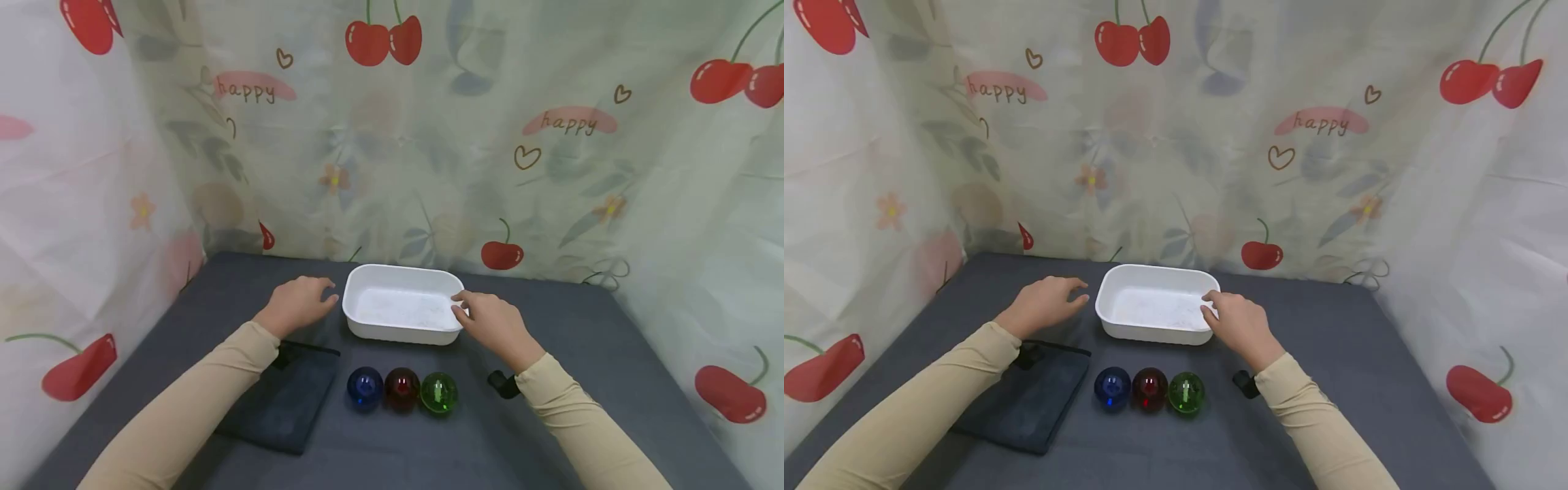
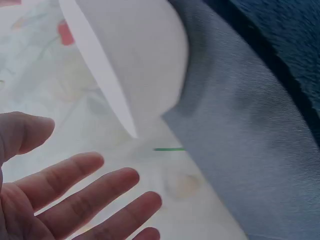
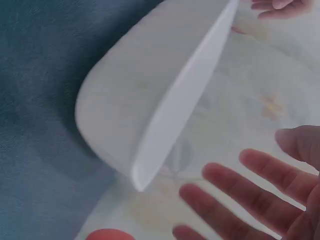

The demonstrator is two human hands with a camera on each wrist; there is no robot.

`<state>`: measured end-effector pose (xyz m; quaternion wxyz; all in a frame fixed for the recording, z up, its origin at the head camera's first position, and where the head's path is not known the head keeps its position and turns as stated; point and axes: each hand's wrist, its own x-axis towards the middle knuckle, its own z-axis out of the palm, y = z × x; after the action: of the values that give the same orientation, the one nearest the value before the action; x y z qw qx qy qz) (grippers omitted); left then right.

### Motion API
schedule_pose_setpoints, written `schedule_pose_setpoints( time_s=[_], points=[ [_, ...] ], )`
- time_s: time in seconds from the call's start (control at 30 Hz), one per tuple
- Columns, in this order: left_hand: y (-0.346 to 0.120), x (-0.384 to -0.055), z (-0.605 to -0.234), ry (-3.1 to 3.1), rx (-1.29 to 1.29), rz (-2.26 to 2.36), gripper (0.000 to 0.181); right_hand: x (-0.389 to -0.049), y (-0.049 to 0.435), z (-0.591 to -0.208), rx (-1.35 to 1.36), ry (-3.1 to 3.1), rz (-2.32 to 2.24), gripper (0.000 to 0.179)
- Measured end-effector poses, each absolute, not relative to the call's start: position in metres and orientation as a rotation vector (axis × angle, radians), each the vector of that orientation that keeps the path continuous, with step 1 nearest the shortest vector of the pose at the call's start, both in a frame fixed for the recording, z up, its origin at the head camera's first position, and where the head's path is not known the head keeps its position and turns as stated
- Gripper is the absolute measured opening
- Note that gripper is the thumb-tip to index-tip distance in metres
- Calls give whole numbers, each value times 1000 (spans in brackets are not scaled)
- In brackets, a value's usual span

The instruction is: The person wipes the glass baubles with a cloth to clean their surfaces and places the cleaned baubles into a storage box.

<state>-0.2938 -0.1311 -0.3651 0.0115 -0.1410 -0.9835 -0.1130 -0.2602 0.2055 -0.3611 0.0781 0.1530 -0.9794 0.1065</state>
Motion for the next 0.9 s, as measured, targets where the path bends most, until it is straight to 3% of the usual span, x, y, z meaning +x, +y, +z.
schedule_pose_setpoints(
  time_s=[0.13,0.3,0.53,0.9],
  points=[
    [-135,-277,-355,-3074,-510,-399,42,-247,204,-356,542,-2902,541,34],
    [-145,-233,-348,-3004,-760,-515,45,-217,203,-361,703,-2793,864,37],
    [-166,-186,-375,-3073,-949,-619,57,-185,202,-389,804,-2778,1040,49],
    [-184,-170,-406,-3320,-982,-559,75,-179,199,-421,825,-2882,961,60]
  ],
)
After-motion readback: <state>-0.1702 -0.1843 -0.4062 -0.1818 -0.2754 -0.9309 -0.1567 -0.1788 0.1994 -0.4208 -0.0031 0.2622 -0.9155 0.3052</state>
